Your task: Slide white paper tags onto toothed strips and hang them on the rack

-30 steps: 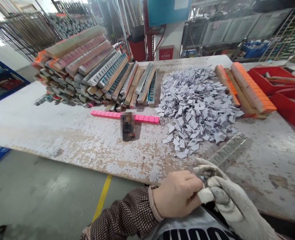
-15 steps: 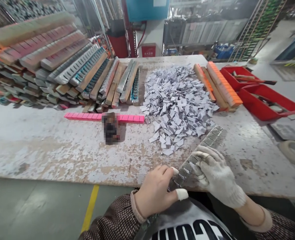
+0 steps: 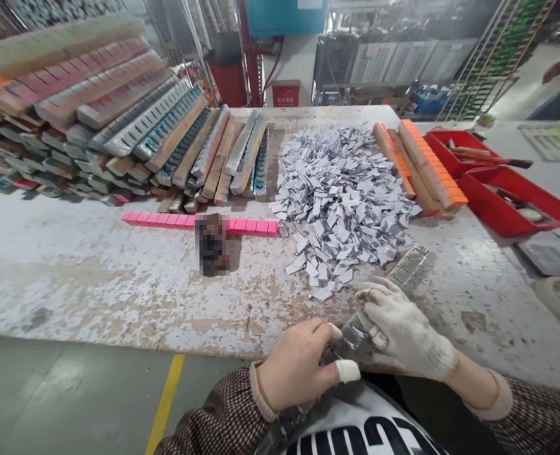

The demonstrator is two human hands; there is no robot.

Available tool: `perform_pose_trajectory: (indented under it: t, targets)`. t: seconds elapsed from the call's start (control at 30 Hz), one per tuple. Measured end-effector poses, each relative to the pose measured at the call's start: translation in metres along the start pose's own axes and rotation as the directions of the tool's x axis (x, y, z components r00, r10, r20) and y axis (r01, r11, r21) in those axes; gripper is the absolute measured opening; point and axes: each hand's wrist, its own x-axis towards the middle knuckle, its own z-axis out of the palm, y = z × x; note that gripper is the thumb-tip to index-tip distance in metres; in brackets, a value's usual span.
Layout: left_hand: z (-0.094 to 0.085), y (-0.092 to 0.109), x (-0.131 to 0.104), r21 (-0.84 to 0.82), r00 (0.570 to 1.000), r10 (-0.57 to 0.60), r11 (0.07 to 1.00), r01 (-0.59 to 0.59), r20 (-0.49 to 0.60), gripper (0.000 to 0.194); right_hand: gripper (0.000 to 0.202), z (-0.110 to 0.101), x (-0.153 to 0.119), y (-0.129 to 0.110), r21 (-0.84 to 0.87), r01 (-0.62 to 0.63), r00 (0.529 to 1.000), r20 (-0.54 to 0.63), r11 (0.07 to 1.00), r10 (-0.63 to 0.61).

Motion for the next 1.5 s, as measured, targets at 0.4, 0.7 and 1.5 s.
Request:
perform_pose_trajectory:
  t: [0.4, 0.7, 1.5]
  targets:
    - [-0.02, -0.027, 0.093, 0.335, 0.97, -0.041, 0.934, 0.122, -0.24, 0.016, 0.011, 0.001, -0.013, -0.014, 0.174, -0.044, 0.987, -0.147, 0.984, 0.071]
    - [-0.031, -0.044, 0.086, -0.093, 0.916, -0.158, 0.987, 0.133, -0.369, 0.021, 0.011, -0.01, -0.017, 0.004, 0.214, -0.194, 0.912, -0.32, 0.957, 0.256]
    - [-0.027, 0.028, 0.018, -0.299, 0.979, 0.166, 0.935, -0.193, -0.115, 0.052, 0.029, -0.012, 0.014, -0.043, 0.373, -0.225, 0.886, -0.306, 0.9, 0.349]
